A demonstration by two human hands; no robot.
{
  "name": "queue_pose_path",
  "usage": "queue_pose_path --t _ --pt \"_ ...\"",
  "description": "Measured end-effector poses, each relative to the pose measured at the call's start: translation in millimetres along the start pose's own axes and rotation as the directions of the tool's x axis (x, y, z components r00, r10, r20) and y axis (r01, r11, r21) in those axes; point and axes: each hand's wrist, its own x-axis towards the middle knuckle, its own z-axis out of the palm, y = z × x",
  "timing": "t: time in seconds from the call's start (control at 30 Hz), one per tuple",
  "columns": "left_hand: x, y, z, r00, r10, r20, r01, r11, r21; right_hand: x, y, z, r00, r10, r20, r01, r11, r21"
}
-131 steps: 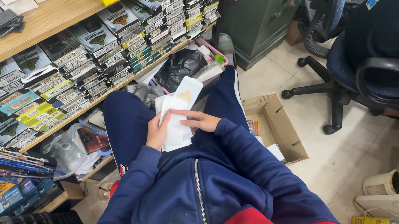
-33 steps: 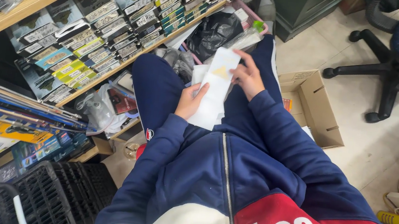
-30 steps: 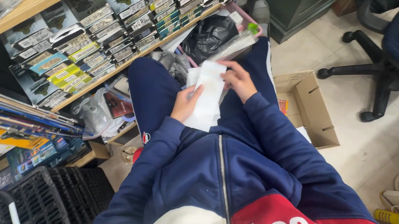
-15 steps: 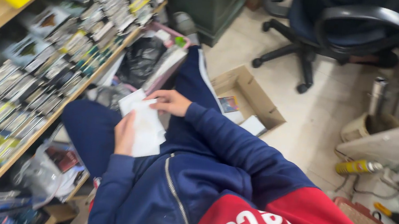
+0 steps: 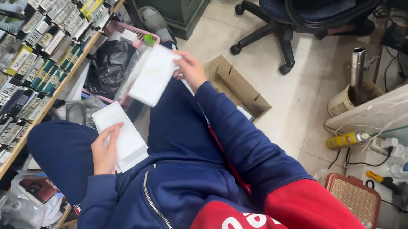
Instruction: The person sits cross-legged on a chair in a cluttered room, holding a stack of white papers on their lap. They repeatedly flip through the papers, separating them into smaller piles, and occasionally place items into a cardboard box on the floor.
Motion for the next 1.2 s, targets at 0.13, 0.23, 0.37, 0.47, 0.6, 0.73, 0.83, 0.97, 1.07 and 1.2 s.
queue_pose_path --t 0.13,0.23,0.37,0.47,0.6,0.73,0.83,0.97,1.07,1.2 --pt "4.5 1.3 0.8 0.999 0.002 0.036 -0.005 0.997 0.074 10.6 2.9 -81.3 0.979 0.07 -0.19 -0.07 0.998 0.006" --pt "8.5 -12.9 0.2 0.999 0.01 0.032 -0.013 0.994 0.11 7.7 22.1 -158.7 0.92 0.173 -0.351 -0.12 0.979 0.166" --pt "11.2 -17.2 0.0 0.998 0.038 0.042 -0.043 0.992 0.116 5.9 89.2 -296.3 0.83 0.067 -0.554 -0.154 0.982 -0.112" --pt "8.1 -7.8 2.5 0.999 0.021 0.043 -0.026 0.994 0.105 -26.9 118.9 -341.7 0.779 0.001 -0.627 -0.327 0.853 -0.406" --pt "7.5 -4.8 2.9 0.998 -0.004 0.059 -0.002 0.995 0.099 -51.9 166.8 -364.4 0.781 -0.054 -0.623 -0.425 0.684 -0.593" --pt "6.6 -3.8 2.8 0.998 -0.013 0.062 0.007 0.995 0.094 -65.3 174.4 -355.8 0.833 -0.063 -0.55 -0.468 0.452 -0.76" --pt "5.1 -0.4 4.2 0.999 -0.004 0.049 -0.001 0.996 0.094 -69.7 176.8 -347.6 0.866 -0.058 -0.497 -0.452 0.336 -0.826" --pt "5.4 0.1 1.8 0.999 0.028 0.044 -0.031 0.997 0.073 -84.5 151.1 -320.1 0.885 0.067 -0.46 -0.464 0.156 -0.872" --pt "6.0 -8.2 0.8 0.998 0.045 0.05 -0.048 0.997 0.055 -85.1 153.9 -324.4 0.899 0.093 -0.428 -0.426 -0.041 -0.904" --pt "17.1 -31.7 -4.0 0.992 0.115 0.045 -0.117 0.993 0.035 -81.5 142.1 -307.5 0.906 0.051 -0.421 -0.388 -0.299 -0.872"
